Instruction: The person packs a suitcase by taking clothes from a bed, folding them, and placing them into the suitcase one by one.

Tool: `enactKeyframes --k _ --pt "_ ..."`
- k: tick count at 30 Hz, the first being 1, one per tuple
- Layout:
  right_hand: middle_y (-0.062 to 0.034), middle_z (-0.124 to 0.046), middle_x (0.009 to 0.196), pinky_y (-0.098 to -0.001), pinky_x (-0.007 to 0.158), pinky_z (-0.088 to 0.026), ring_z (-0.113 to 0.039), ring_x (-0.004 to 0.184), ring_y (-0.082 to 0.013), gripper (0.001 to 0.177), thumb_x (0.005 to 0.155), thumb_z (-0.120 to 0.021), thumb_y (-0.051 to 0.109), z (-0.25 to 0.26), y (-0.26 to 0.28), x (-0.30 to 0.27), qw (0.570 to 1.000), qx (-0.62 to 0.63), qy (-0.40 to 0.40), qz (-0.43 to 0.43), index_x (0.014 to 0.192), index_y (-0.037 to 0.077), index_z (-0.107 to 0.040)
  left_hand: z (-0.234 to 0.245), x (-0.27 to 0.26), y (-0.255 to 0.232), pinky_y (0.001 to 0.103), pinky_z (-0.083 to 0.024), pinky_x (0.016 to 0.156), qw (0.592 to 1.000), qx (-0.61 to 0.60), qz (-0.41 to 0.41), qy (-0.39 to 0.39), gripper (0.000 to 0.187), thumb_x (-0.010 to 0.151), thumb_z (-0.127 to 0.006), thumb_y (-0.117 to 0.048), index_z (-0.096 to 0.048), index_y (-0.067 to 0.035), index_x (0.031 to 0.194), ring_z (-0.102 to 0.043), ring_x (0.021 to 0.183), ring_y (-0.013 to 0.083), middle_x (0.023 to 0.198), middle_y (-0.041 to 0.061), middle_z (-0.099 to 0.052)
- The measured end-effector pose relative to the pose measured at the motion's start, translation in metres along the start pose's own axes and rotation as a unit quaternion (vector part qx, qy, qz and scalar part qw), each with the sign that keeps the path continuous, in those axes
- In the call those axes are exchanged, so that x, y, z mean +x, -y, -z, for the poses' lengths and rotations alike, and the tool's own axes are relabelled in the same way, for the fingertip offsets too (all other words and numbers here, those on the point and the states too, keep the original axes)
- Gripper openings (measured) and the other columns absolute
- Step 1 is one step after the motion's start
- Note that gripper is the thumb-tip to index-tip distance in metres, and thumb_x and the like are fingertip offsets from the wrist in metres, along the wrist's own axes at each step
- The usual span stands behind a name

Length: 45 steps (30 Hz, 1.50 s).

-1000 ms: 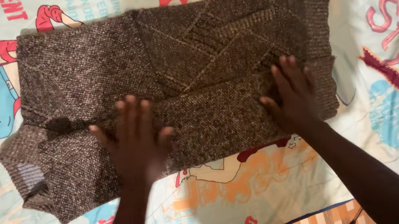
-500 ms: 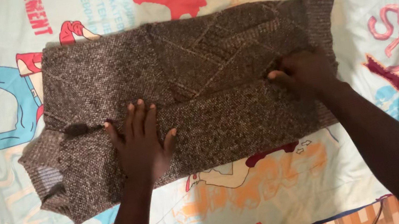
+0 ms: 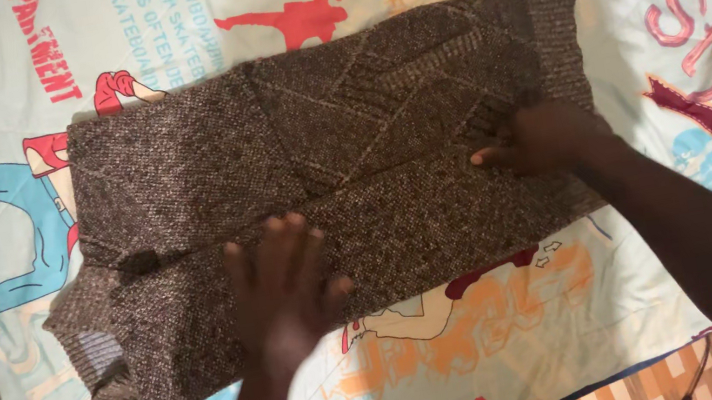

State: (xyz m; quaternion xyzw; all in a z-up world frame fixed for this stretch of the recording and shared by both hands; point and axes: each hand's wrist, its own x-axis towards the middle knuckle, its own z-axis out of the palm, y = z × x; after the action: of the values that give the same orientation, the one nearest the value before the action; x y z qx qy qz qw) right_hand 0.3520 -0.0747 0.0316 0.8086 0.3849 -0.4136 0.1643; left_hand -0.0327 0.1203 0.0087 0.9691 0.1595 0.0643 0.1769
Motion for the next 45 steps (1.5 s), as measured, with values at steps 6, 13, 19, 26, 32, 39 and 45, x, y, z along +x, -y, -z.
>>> enactKeyframes --k 6,13,19,26,32,39,45 --pt "-0.0171 -0.075 0.095 -0.0514 0.091 -0.057 -0.071 0.095 -0.0384 0.073 0.087 -0.052 0.083 -0.004 0.008 -0.016 0.988 -0.127 0.088 -0.006 0.099 0.018 -0.082 -0.007 -0.023 -0.017 0.072 -0.006 0.118 0.996 -0.047 -0.041 0.070 0.087 0.088 -0.049 -0.077 -0.054 -0.013 0.147 -0.023 0.154 0.0292 0.165 0.014 -0.032" --pt "-0.0153 -0.062 0.132 -0.0500 0.110 -0.042 -0.055 0.129 -0.0347 0.072 0.088 -0.054 0.074 -0.033 0.010 -0.025 0.951 0.052 -0.303 0.042 0.120 0.012 -0.073 -0.013 -0.004 -0.045 0.073 -0.002 0.122 0.997 -0.015 0.016 0.079 0.061 0.097 -0.053 -0.066 -0.057 -0.019 0.136 -0.023 0.156 0.0245 0.162 0.009 -0.034" --pt "-0.0158 -0.042 0.164 -0.0532 0.129 -0.012 -0.028 0.158 -0.0281 0.073 0.103 -0.042 0.064 -0.098 0.053 -0.056 0.926 -0.032 -0.350 0.136 0.147 0.008 -0.059 -0.054 0.016 -0.085 0.070 -0.004 0.120 0.986 0.016 0.090 0.136 0.064 0.103 -0.040 -0.054 -0.044 -0.018 0.156 -0.020 0.156 0.0220 0.168 0.007 -0.027" --pt "-0.0111 -0.029 0.168 -0.0571 0.127 -0.006 -0.023 0.158 -0.0252 0.079 0.097 -0.039 0.066 -0.129 0.017 -0.048 0.924 -0.048 -0.354 0.137 0.153 0.010 -0.045 -0.047 0.022 -0.081 0.071 -0.007 0.119 0.984 0.020 0.077 0.159 0.065 0.101 -0.037 -0.054 -0.038 -0.019 0.157 -0.021 0.155 0.0213 0.168 0.007 -0.027" --pt "-0.0240 -0.026 0.170 -0.0668 0.122 -0.003 -0.018 0.158 -0.0413 0.085 0.103 -0.037 0.067 -0.128 -0.047 -0.034 0.924 0.064 -0.351 0.138 0.162 0.005 -0.037 -0.006 -0.022 -0.002 0.073 -0.005 0.122 0.970 0.059 0.223 0.082 0.077 0.101 -0.047 -0.062 -0.036 -0.012 0.158 -0.022 0.159 0.0257 0.168 0.010 -0.028" --pt "-0.0207 -0.037 0.170 -0.0642 0.125 -0.005 -0.028 0.161 -0.0346 0.069 0.110 -0.040 0.058 -0.117 -0.049 -0.045 0.913 -0.144 -0.376 0.063 0.158 0.009 -0.049 0.046 -0.100 0.118 0.073 0.004 0.118 0.939 0.068 0.335 0.044 0.081 0.100 -0.049 -0.054 -0.030 -0.007 0.163 -0.016 0.159 0.0318 0.171 0.015 -0.025" --pt "-0.0214 -0.048 0.162 -0.0600 0.122 -0.023 -0.037 0.158 -0.0372 0.052 0.108 -0.055 0.035 -0.073 -0.045 -0.021 0.914 0.063 -0.391 0.093 0.150 0.004 -0.054 0.038 -0.034 0.133 0.074 0.000 0.124 0.942 0.036 0.334 -0.005 0.069 0.108 -0.050 -0.050 -0.036 -0.012 0.162 -0.021 0.163 0.0279 0.173 0.009 -0.030"
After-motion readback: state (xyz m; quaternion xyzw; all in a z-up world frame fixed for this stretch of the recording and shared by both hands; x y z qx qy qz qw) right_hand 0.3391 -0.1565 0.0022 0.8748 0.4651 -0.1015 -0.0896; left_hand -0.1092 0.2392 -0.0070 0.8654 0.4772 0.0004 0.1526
